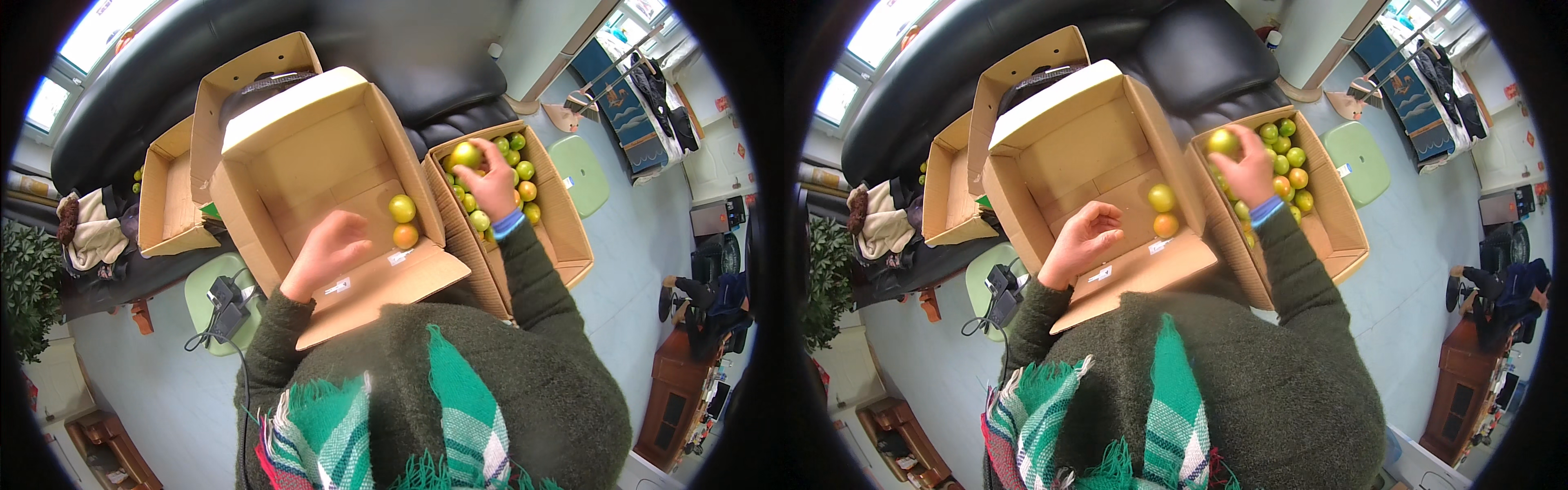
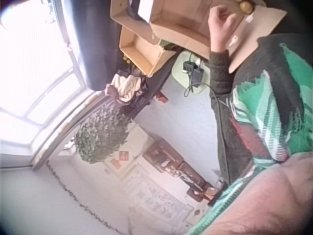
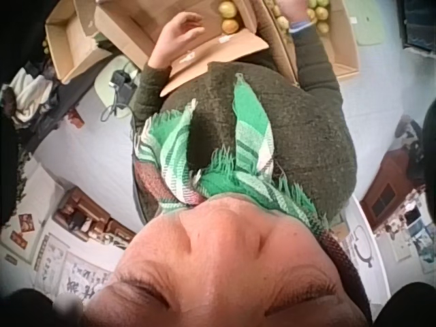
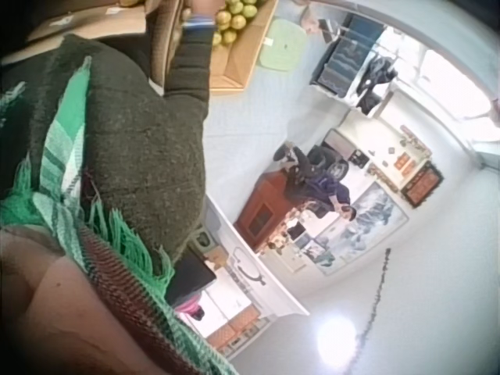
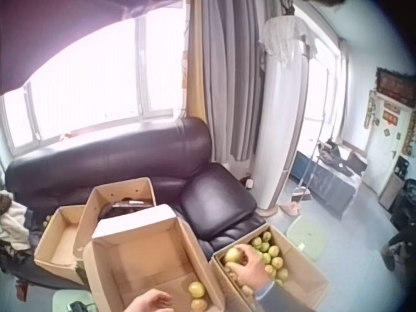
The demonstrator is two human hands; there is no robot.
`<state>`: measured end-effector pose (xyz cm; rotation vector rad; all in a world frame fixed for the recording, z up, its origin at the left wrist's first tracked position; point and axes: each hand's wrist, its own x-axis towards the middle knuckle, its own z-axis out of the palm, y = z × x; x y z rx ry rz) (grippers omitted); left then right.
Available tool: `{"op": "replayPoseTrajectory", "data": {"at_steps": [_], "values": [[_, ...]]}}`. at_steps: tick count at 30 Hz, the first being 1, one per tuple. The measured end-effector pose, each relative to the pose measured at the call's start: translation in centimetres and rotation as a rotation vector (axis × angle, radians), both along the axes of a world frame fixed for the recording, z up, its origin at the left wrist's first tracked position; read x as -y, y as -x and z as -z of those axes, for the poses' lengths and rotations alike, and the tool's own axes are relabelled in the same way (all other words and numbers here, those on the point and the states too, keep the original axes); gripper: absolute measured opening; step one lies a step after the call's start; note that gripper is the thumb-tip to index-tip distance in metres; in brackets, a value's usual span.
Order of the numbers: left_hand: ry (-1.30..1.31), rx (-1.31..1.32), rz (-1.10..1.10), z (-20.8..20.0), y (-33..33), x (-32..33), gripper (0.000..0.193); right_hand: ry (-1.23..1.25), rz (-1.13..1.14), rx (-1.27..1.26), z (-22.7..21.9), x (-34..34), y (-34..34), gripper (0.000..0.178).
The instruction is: The person transfers green and yellow round fruits from one cardboard box to another, arranging them by hand. The person places the fruits one by one into the receiving box, filling it gradually.
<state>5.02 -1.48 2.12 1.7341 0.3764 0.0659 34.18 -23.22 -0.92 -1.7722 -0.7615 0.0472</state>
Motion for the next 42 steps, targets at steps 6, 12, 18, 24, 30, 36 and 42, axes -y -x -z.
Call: {"op": "replayPoseTrajectory", "data": {"at_steps": [6, 12, 18, 24, 30, 36, 42], "values": [[-0.175, 0.040, -0.043, 0.5, 0.6, -0.3, 0.026, 0.502, 0.320, 0.358, 7.5, 2.0, -8.1, 0.058], [-0.127, 0.010, -0.090, 0.4, 0.6, -0.3, 0.026, 0.411, 0.302, 0.560, 6.4, 1.5, -6.3, 0.041], [-0.131, 0.017, -0.081, 1.1, 0.5, 0.0, 0.022, 0.063, -0.353, 0.678, -3.4, -1.7, 2.7, 0.028], [-0.251, 0.042, -0.044, 1.0, 0.8, 0.1, 0.020, 0.403, -0.945, 0.995, -3.6, -5.6, 7.0, 0.027], [-0.325, -0.016, 0.154, 0.1, 0.1, -0.3, 0.024, 0.731, -0.897, 1.064, -1.3, -7.3, 7.0, 0.021], [-0.547, 0.035, 0.406, -0.1, -2.9, 0.0, 0.038, 0.142, -0.567, 0.749, -5.1, -5.1, 7.5, 0.042], [-0.735, 0.185, 0.620, 2.6, -6.5, 2.4, 0.041, 0.042, -0.100, 0.176, -4.5, 3.0, 7.3, 0.055]]}}
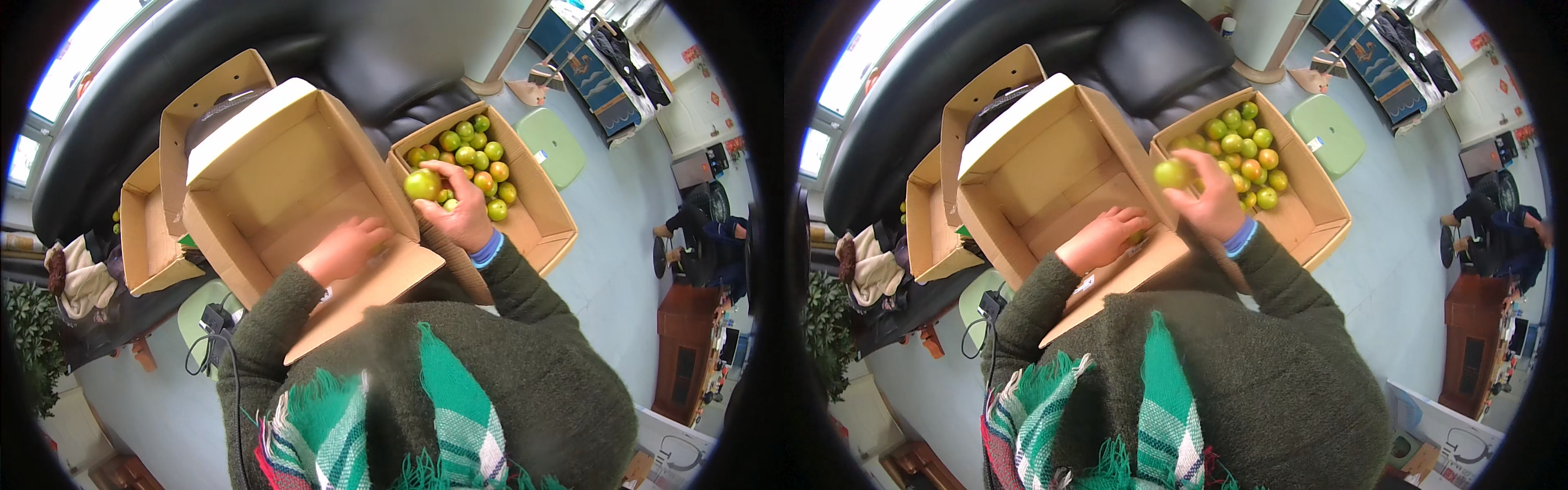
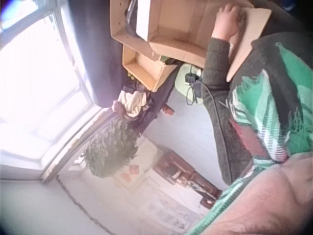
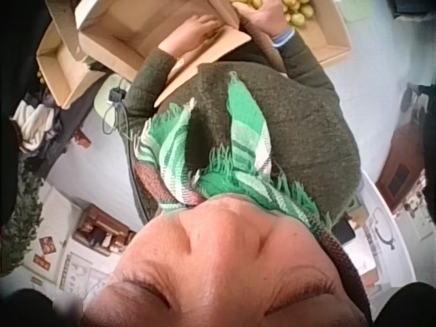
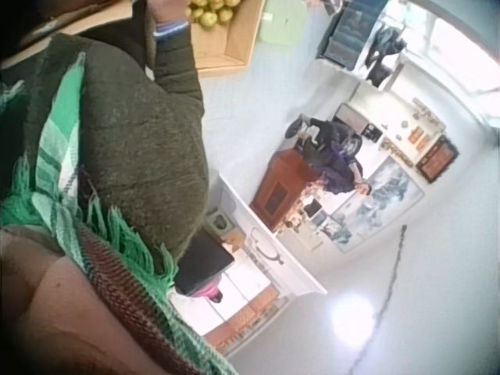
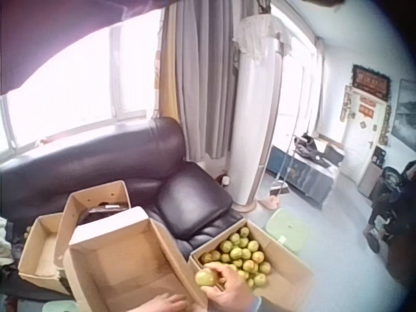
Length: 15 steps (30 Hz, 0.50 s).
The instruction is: The person transfers green and yellow round fruits from one cardboard box to another, arranging them by hand. The person places the fruits one by one into the receiving box, filling it gradually.
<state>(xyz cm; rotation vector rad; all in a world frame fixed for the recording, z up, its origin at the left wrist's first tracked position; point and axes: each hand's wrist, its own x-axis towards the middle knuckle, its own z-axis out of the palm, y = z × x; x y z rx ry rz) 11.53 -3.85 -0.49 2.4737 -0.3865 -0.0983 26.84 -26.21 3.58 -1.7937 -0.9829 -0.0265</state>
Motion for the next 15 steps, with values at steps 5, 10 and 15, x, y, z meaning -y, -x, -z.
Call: {"op": "replayPoseTrajectory", "data": {"at_steps": [5, 10, 15], "values": [[-0.143, -0.084, 0.030, 1.5, -0.1, 0.0, 0.045, -0.033, 0.308, -0.362, 6.9, 6.1, -4.1, 0.055], [0.067, -0.061, -0.193, -0.5, 1.0, -0.8, 0.046, 0.326, 0.731, -0.288, 12.3, 11.9, -9.9, 0.060], [0.325, -0.007, -0.389, -4.2, 2.9, -1.5, 0.042, 0.620, 0.713, -0.199, 14.1, 14.0, -11.7, 0.055]]}}
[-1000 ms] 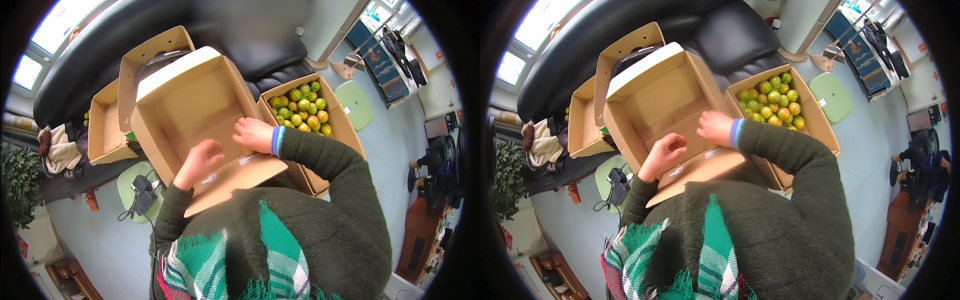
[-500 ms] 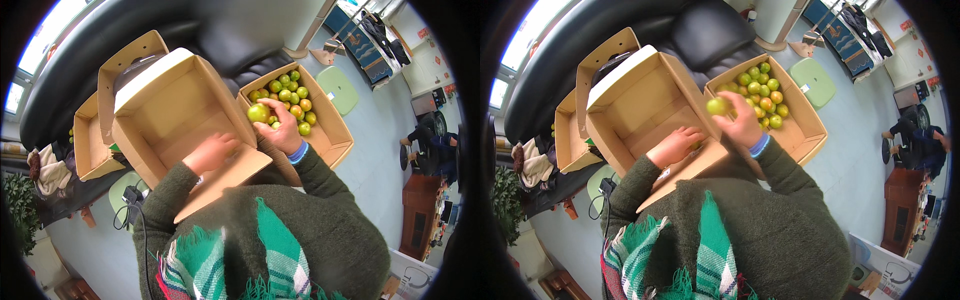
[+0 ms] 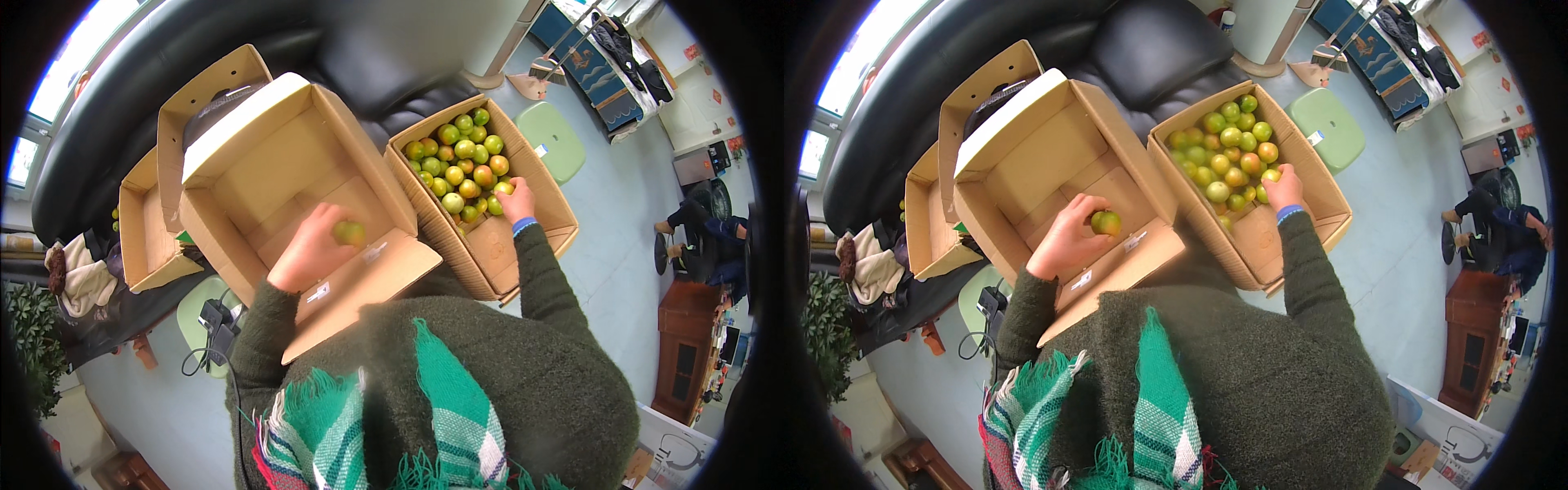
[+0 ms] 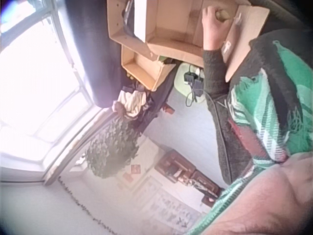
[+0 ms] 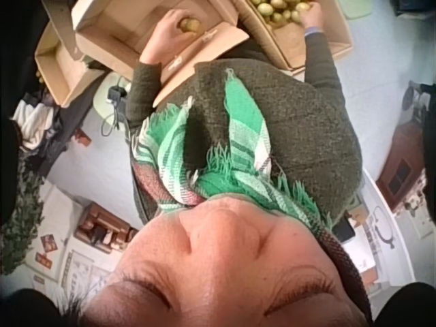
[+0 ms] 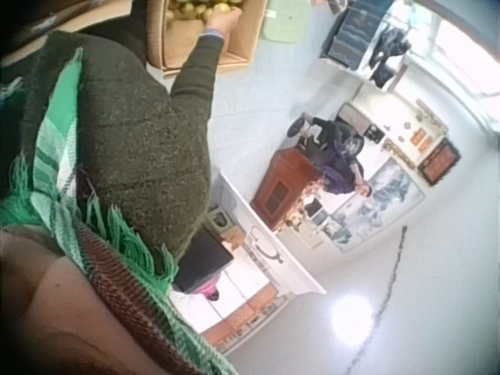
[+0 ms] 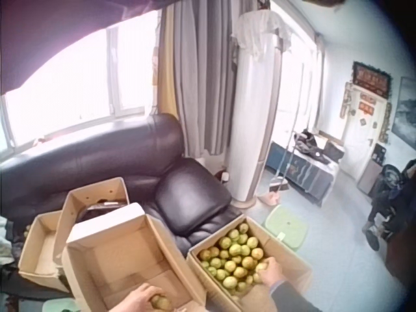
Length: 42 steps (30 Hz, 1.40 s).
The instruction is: The person transfers green and yellow round fruits from one cardboard box to another, arranging them by hand. The person places the fruits one by one into the receiving box, filling it gradually.
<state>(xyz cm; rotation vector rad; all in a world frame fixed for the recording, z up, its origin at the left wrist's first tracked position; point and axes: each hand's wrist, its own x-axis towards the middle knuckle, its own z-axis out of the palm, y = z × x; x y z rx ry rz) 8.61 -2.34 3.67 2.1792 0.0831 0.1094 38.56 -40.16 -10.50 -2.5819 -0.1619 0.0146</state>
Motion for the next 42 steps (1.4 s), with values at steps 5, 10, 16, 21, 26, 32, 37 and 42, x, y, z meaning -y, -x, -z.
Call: {"op": "replayPoseTrajectory", "data": {"at_steps": [5, 10, 16, 21, 26, 32, 37, 42], "values": [[0.456, -0.131, -0.112, -1.7, 1.6, -0.3, 0.043, -0.021, -0.135, -0.027, 0.3, 0.1, -0.3, 0.051], [0.816, -0.099, -0.081, -2.5, 2.9, -1.0, 0.039, 0.027, -0.184, 0.060, 0.4, -0.1, 0.5, 0.054], [1.021, -0.126, -0.095, -2.3, 4.7, -1.6, 0.043, 0.072, -0.168, 0.042, -1.1, -1.7, 2.1, 0.052], [1.037, -0.074, -0.047, -2.1, 5.6, -1.3, 0.053, 0.105, -0.302, -0.256, -1.2, -1.0, 4.8, 0.047], [0.894, -0.074, -0.073, -1.8, 5.5, -1.4, 0.059, 0.065, -0.358, -0.421, 1.5, -0.4, 5.6, 0.043], [0.994, -0.071, -0.129, -1.8, 6.0, -1.4, 0.048, 0.215, -0.454, -0.219, 3.0, 0.9, 5.1, 0.038], [0.981, -0.065, -0.160, -2.3, 6.2, -1.3, 0.045, 0.257, -0.453, -0.097, 1.6, -0.5, 6.3, 0.039], [0.389, -0.140, -0.126, -2.8, 7.9, -2.3, 0.042, -0.042, -0.404, 0.026, -1.8, -2.3, 6.3, 0.023]]}}
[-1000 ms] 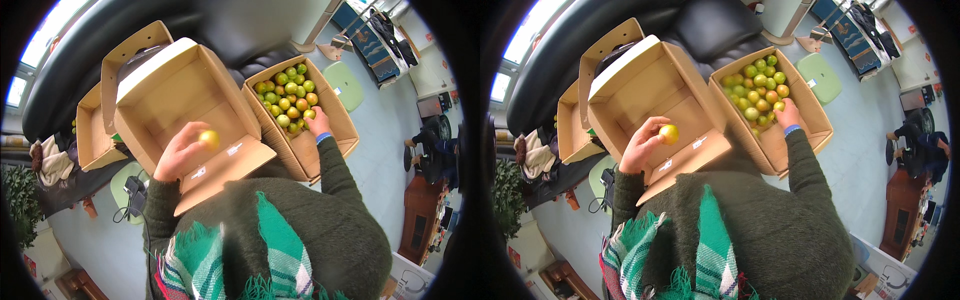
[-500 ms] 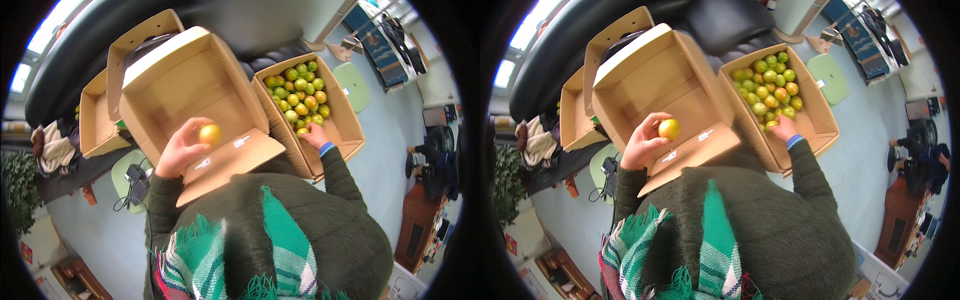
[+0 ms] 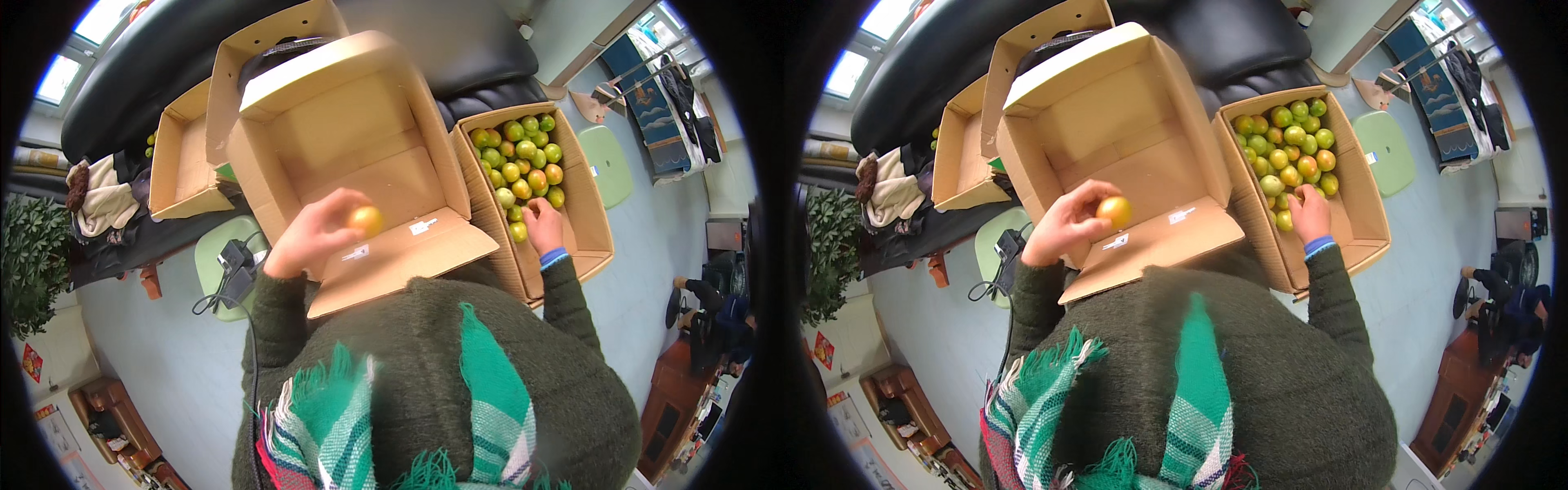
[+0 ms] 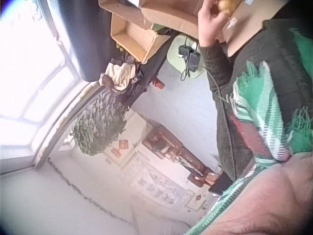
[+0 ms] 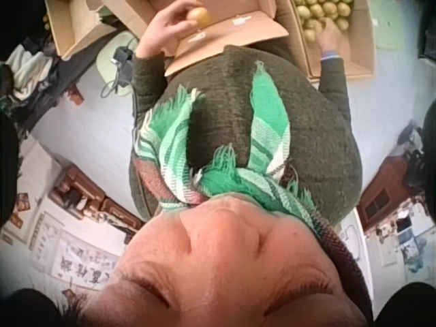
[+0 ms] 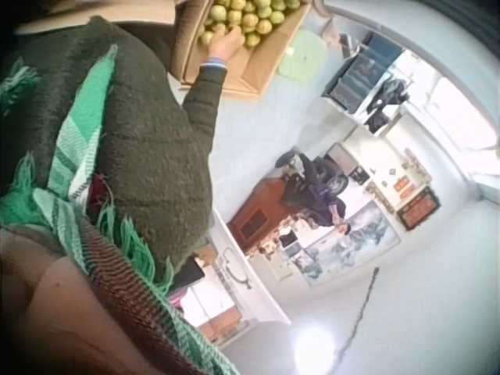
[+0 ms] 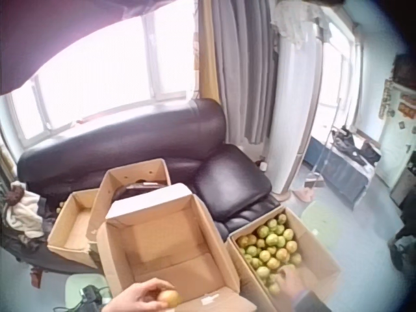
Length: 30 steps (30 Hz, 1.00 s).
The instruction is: The person transfers green and yellow round fruits from one cardboard box to another, arranging them by hand. The person places the fruits one by one into the receiving box, filling it gradually.
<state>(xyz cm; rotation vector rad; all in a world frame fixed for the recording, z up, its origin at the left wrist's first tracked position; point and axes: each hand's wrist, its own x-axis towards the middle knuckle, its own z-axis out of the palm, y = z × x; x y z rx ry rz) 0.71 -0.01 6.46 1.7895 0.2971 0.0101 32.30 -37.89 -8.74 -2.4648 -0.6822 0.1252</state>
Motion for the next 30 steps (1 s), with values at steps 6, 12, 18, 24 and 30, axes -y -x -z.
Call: {"op": "replayPoseTrajectory", "data": {"at_steps": [6, 12, 18, 24, 30], "values": [[-0.932, -0.215, 0.181, 3.0, 1.7, 0.6, 0.038, -0.079, 0.039, 0.044, -1.3, -1.6, -0.2, 0.020], [-1.042, -0.362, 0.210, 5.9, 2.4, 1.1, 0.034, -0.027, -0.026, -0.039, -0.2, -2.3, -0.3, 0.028], [-1.071, -0.332, 0.189, 6.3, 2.6, 1.0, 0.024, 0.077, -0.294, 0.142, 2.4, -3.2, -0.3, 0.047], [-1.001, -0.093, 0.049, 4.3, 1.9, 0.4, 0.017, 0.118, -0.303, 0.075, 3.7, -3.8, -1.0, 0.054], [-0.626, 0.165, -0.298, 0.7, 1.1, -1.3, 0.018, -0.179, -0.055, -0.073, -1.4, -4.9, 0.0, 0.052]]}}
